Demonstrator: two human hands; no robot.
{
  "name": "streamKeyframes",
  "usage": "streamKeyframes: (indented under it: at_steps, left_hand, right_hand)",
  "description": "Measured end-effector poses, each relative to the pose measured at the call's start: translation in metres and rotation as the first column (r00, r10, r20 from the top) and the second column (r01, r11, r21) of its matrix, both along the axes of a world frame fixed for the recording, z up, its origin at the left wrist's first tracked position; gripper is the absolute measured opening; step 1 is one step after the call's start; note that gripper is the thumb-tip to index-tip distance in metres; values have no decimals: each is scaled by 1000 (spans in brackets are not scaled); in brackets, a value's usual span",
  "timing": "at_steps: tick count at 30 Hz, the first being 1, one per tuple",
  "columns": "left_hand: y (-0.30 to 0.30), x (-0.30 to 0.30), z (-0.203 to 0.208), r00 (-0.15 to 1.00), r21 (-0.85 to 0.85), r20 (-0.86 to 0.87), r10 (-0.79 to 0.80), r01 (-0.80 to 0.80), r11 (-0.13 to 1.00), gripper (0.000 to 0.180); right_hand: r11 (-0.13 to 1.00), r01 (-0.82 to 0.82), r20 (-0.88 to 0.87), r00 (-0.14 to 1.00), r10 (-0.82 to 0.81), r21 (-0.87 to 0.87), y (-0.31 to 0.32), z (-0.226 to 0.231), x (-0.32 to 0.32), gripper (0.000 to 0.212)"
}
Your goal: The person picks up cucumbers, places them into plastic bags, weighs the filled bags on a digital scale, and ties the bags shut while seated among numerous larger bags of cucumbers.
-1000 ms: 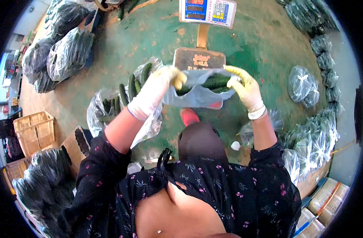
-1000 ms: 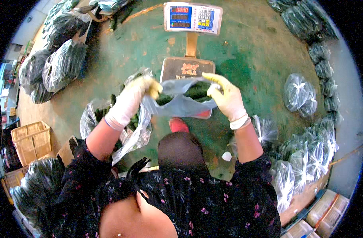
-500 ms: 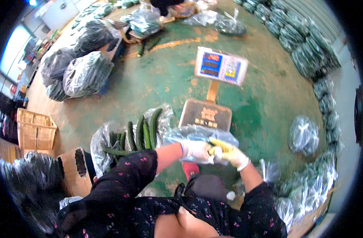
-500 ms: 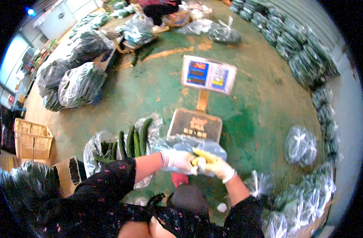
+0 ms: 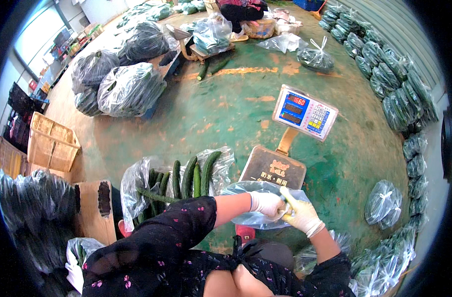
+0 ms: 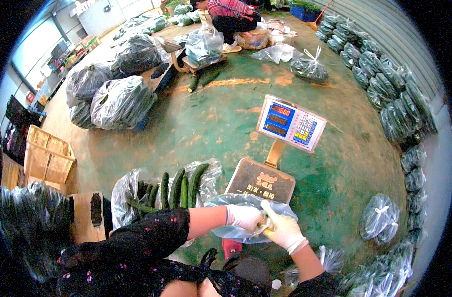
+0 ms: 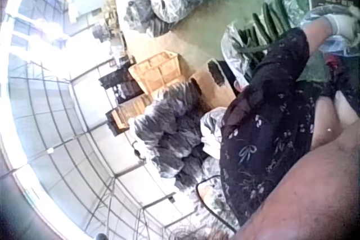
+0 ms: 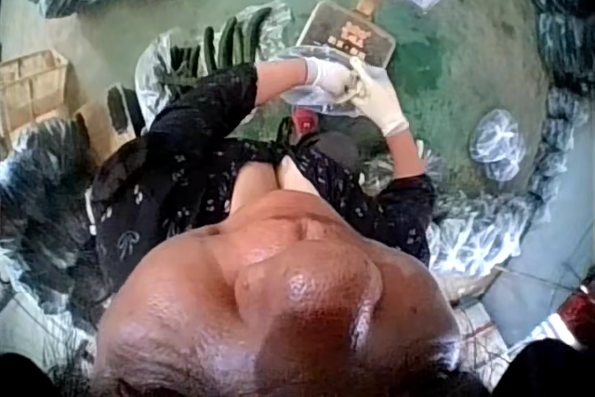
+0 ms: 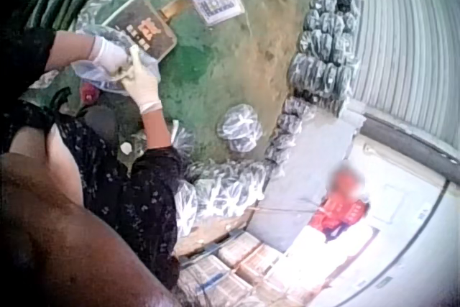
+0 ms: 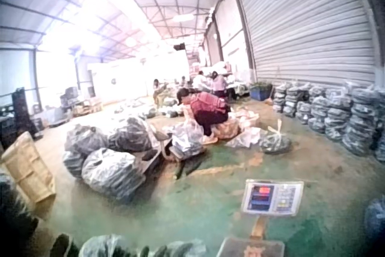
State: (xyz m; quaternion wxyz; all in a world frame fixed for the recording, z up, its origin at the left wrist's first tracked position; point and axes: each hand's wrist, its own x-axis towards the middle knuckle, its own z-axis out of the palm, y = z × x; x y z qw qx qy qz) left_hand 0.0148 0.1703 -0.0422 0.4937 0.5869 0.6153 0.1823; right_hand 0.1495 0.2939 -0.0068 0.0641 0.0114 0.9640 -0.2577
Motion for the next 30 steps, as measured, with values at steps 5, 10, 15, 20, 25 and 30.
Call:
streamKeyframes:
  at_steps: [5, 10, 15, 20, 25, 30]
  left_hand:
    - [-35, -4, -87, 552, -72, 364, 750, -786, 614, 22]
    - [-15, -29, -67, 715, -305, 366, 595, -512, 803, 16]
    - [-25, -30, -81, 950, 481, -221, 220, -90, 872, 17]
    - [1, -14, -96, 529, -443, 118, 841, -729, 521, 11]
    - [-24, -7, -56, 266, -625, 350, 898, -647, 436, 18]
    - [-35, 11, -31, 232, -685, 511, 828, -471, 555, 10]
  right_hand:
    - [664, 504, 194, 852, -486, -552, -11, -101, 50, 75]
    - [789, 518, -25, 831, -556, -331, -33, -54, 25, 55]
    - [758, 568, -12, 798, -602, -320, -67, -64, 32, 35]
    - [590, 753, 236, 654, -718, -291, -62, -82, 48, 25]
    - [868, 450, -167, 858, -485, -208, -51, -65, 32, 20]
    - [-388, 320, 498, 651, -573, -864, -54, -92, 28, 15]
